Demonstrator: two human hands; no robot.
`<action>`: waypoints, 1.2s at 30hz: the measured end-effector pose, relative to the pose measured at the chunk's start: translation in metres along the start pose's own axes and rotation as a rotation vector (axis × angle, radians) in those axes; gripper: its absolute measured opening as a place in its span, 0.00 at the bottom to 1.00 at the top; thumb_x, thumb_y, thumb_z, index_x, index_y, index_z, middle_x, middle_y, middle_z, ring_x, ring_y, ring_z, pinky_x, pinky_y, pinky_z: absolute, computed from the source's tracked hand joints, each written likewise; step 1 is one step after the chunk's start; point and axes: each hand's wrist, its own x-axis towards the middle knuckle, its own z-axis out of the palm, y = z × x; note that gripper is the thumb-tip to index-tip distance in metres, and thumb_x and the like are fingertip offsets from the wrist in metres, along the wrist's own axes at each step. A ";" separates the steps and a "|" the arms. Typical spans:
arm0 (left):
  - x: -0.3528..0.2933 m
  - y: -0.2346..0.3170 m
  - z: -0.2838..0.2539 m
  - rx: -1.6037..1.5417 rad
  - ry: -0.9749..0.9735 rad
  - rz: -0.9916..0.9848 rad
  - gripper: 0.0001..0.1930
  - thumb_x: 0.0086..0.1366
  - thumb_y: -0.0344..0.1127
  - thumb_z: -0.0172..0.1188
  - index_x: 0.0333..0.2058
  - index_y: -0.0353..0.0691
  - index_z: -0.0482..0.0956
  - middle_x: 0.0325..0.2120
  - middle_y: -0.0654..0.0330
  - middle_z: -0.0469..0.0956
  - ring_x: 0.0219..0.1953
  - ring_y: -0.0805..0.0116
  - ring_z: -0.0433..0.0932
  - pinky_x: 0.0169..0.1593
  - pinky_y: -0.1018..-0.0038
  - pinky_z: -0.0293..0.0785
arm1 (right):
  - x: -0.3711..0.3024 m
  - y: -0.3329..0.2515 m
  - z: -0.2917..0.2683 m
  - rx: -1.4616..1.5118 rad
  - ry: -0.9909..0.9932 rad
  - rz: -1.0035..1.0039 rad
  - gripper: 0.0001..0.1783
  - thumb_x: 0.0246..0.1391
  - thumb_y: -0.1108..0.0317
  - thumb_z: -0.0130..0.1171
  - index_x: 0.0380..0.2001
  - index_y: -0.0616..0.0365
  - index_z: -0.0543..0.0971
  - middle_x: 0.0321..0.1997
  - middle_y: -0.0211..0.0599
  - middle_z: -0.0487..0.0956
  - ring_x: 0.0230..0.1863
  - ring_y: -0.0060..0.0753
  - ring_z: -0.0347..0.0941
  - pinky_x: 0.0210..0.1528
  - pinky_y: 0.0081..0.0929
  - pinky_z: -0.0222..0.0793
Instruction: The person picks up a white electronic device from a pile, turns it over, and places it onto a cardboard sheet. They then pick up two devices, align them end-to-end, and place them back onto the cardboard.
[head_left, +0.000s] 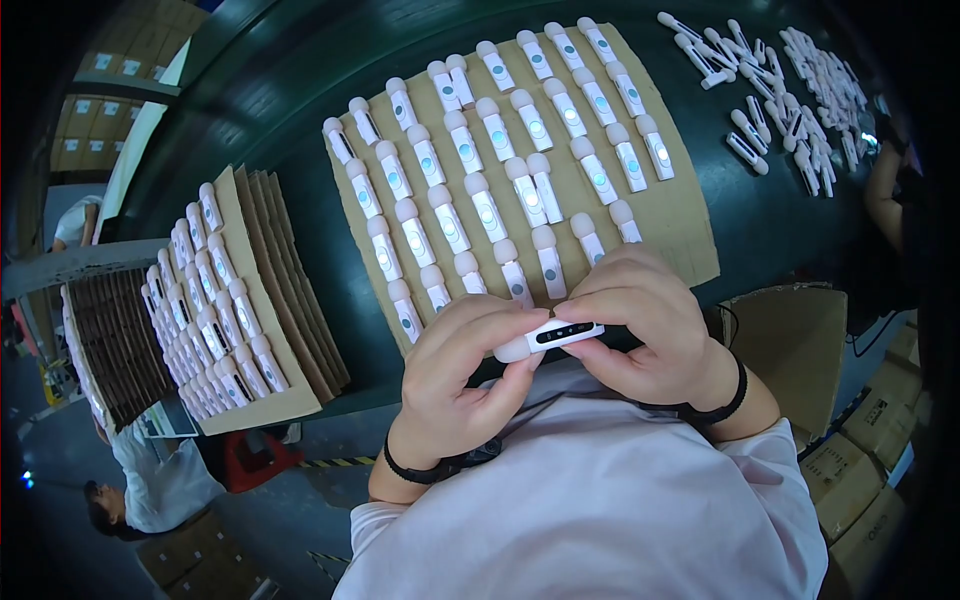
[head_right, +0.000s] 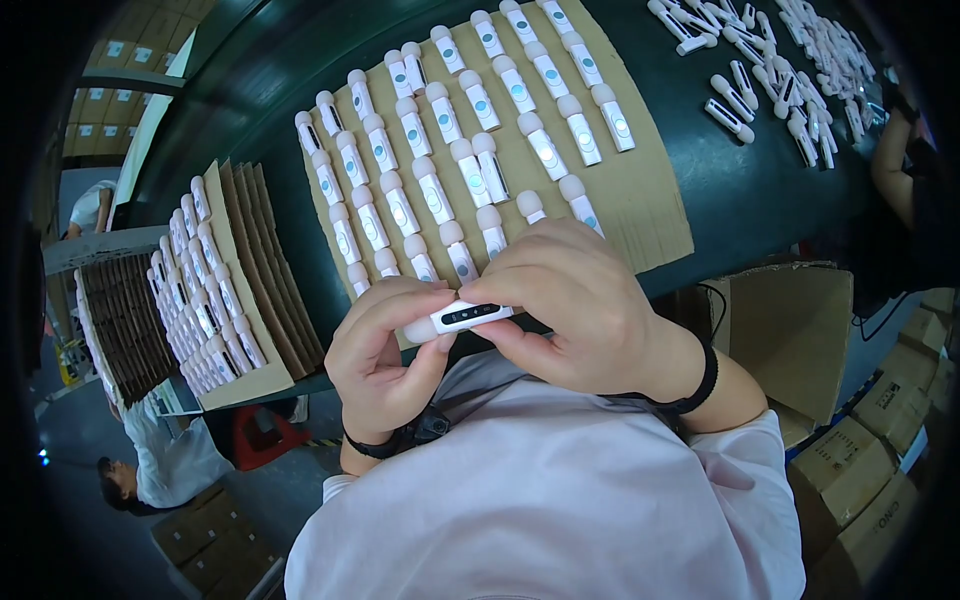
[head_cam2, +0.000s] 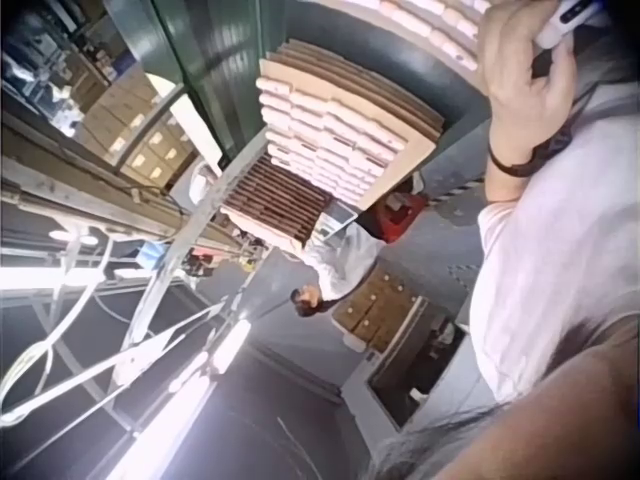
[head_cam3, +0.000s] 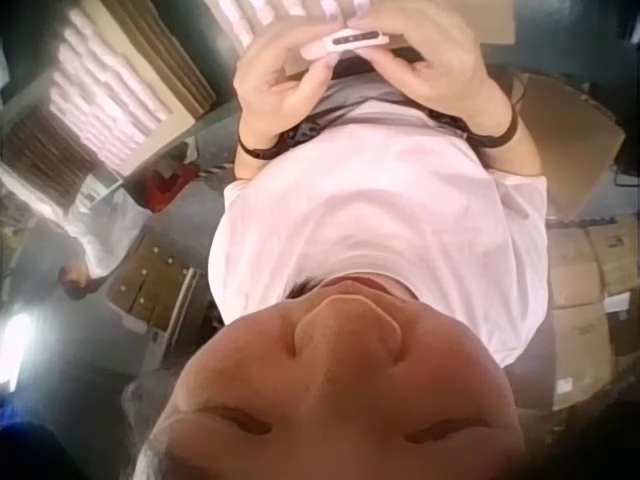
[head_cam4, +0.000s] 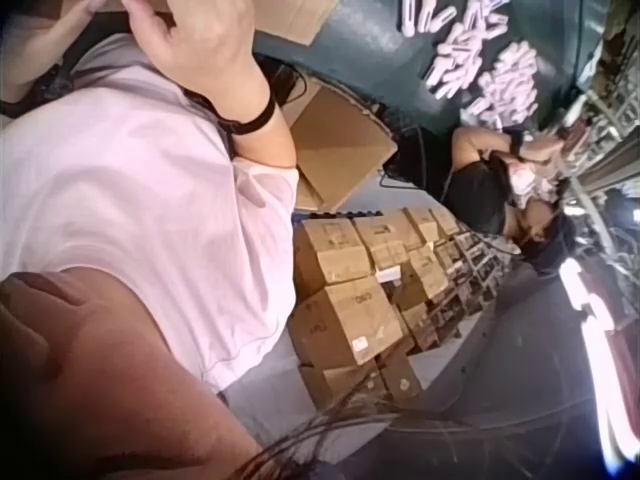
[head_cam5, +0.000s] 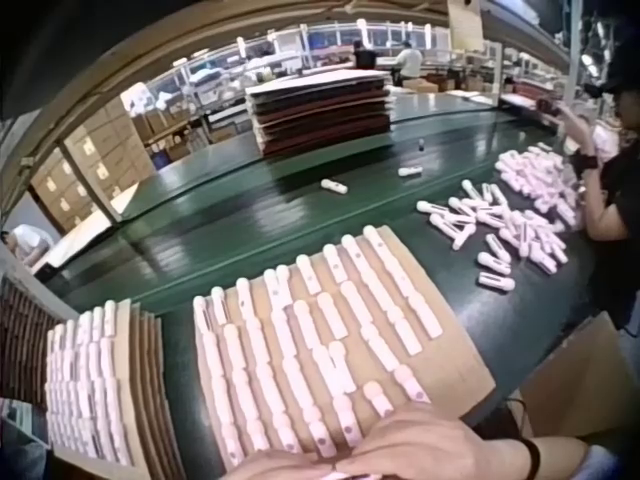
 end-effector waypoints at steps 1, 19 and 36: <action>0.000 0.000 0.000 0.001 0.001 0.003 0.13 0.51 0.19 0.64 0.38 0.28 0.79 0.37 0.50 0.80 0.41 0.59 0.79 0.47 0.70 0.72 | 0.000 0.000 0.000 0.000 0.000 0.000 0.19 0.41 0.78 0.68 0.41 0.61 0.78 0.33 0.40 0.79 0.32 0.40 0.74 0.37 0.33 0.67; 0.014 -0.014 0.015 -0.006 -0.067 0.052 0.14 0.50 0.21 0.67 0.38 0.31 0.78 0.41 0.50 0.78 0.42 0.56 0.78 0.45 0.68 0.74 | -0.005 0.002 -0.007 0.026 0.064 -0.006 0.15 0.46 0.78 0.66 0.40 0.60 0.78 0.35 0.39 0.80 0.34 0.38 0.76 0.35 0.31 0.68; -0.050 -0.064 -0.028 0.309 0.480 -0.093 0.11 0.65 0.27 0.54 0.45 0.32 0.73 0.51 0.48 0.70 0.55 0.57 0.70 0.59 0.65 0.63 | -0.066 0.045 -0.070 -0.557 -0.178 0.037 0.15 0.42 0.78 0.66 0.36 0.59 0.77 0.44 0.42 0.78 0.40 0.47 0.76 0.43 0.37 0.73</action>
